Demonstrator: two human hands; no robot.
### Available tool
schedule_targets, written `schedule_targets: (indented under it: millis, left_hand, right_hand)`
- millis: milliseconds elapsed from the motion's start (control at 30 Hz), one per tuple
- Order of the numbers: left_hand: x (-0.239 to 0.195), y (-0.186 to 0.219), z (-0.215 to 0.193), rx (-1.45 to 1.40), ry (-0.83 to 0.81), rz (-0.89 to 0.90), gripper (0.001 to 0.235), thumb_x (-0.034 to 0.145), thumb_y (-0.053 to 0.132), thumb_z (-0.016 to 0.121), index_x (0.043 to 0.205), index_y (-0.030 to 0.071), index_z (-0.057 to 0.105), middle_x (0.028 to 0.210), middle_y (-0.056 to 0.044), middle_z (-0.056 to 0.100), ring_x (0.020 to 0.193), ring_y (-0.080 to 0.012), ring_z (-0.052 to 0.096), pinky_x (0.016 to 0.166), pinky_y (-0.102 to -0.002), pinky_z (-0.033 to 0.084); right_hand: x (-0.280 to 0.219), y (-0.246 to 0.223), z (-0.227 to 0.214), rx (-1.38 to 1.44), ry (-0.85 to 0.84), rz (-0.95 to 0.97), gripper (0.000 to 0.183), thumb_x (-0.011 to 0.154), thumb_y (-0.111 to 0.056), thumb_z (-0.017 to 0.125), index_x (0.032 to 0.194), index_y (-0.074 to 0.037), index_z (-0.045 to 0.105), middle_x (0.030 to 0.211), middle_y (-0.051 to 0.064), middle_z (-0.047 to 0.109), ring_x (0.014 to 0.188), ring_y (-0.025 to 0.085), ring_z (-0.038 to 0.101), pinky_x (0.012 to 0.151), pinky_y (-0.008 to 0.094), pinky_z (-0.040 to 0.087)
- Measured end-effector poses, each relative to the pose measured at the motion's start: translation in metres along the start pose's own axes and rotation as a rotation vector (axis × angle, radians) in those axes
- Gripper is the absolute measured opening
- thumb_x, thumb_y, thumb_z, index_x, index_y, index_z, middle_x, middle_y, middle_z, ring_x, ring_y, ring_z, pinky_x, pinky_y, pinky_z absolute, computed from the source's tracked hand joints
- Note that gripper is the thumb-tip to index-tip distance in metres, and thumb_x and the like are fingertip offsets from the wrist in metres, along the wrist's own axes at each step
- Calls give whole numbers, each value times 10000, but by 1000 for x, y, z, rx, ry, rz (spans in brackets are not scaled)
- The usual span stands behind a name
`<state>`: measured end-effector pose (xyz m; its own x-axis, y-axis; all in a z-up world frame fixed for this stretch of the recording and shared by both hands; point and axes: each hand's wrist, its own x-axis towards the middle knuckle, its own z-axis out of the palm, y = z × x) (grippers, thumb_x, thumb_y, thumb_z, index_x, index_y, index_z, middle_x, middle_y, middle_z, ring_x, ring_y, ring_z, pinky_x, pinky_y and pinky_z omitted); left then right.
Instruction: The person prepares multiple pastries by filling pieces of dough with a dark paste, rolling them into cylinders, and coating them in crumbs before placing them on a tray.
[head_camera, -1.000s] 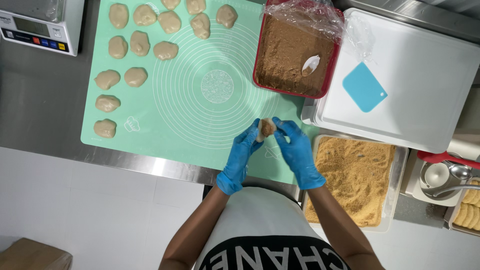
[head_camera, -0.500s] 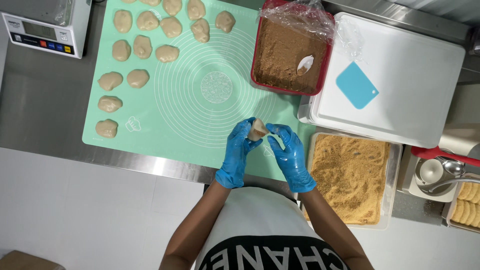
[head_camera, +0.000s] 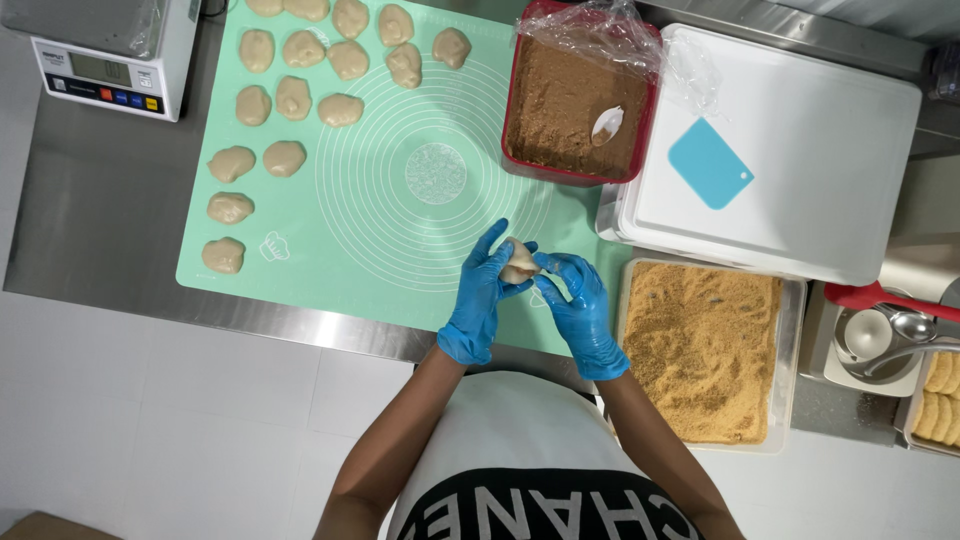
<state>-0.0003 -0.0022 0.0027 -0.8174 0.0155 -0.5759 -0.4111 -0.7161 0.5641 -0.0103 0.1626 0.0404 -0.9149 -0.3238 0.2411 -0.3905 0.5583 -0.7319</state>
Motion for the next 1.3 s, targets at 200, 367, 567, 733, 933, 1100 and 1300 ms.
schedule_targets:
  millis: [200, 367, 567, 733, 933, 1100, 1300]
  left_hand:
    - [4, -2, -8, -120, -116, -150, 613, 1019, 350, 596, 1453, -71, 494, 1263, -192, 669, 1097, -279, 706, 872, -421, 626]
    - [7, -4, -12, -101, -205, -118, 567, 983, 221, 616, 1462, -34, 452, 1388, -197, 588, 1202, -253, 655, 1021, -372, 560]
    - [19, -12, -9, -259, -239, -118, 517, 1035, 170, 559, 1458, -102, 441, 1373, -226, 583, 1161, -275, 654, 1037, -397, 545]
    - [29, -10, -9, -251, -231, -63, 493, 1039, 175, 506, 1459, -73, 434, 1368, -237, 575, 1154, -291, 645, 1023, -422, 543]
    - [24, -4, -7, -281, -212, -61, 484, 1033, 192, 473, 1456, -40, 433, 1372, -213, 590, 1172, -305, 657, 1026, -402, 555]
    - [13, 0, 4, -217, -189, -15, 463, 1070, 230, 505, 1450, -32, 496, 1285, -166, 621, 1150, -264, 626, 979, -382, 524]
    - [-21, 28, 8, 105, -372, 65, 503, 1076, 260, 543, 1469, -55, 541, 1379, -146, 624, 1291, -200, 598, 1138, -318, 448]
  right_hand:
    - [11, 14, -2, -43, -44, -122, 295, 894, -49, 779, 1167, -120, 694, 1091, 93, 684, 1017, 304, 669, 876, 409, 555]
    - [12, 25, -20, -80, -154, -247, 303, 907, -68, 775, 1185, -121, 667, 1127, 80, 667, 1027, 297, 657, 890, 415, 541]
    - [10, 20, -19, -410, -192, -416, 488, 821, -59, 750, 1292, -179, 702, 1196, 62, 656, 1071, 289, 630, 907, 419, 521]
    - [15, 15, -18, -329, -147, -465, 514, 820, -63, 749, 1322, -148, 674, 1277, 48, 659, 1138, 275, 629, 904, 433, 492]
    - [12, 15, -9, -273, -40, -391, 478, 883, -36, 752, 1335, -165, 665, 1359, 49, 636, 1235, 273, 622, 999, 421, 494]
    - [15, 16, -1, -138, 30, -378, 532, 852, -94, 829, 1347, -115, 636, 1398, 154, 596, 1257, 336, 605, 1029, 424, 494]
    - [16, 3, -1, 84, 146, -221, 509, 857, -28, 818, 1328, -93, 637, 1328, 127, 607, 1227, 288, 619, 1039, 390, 530]
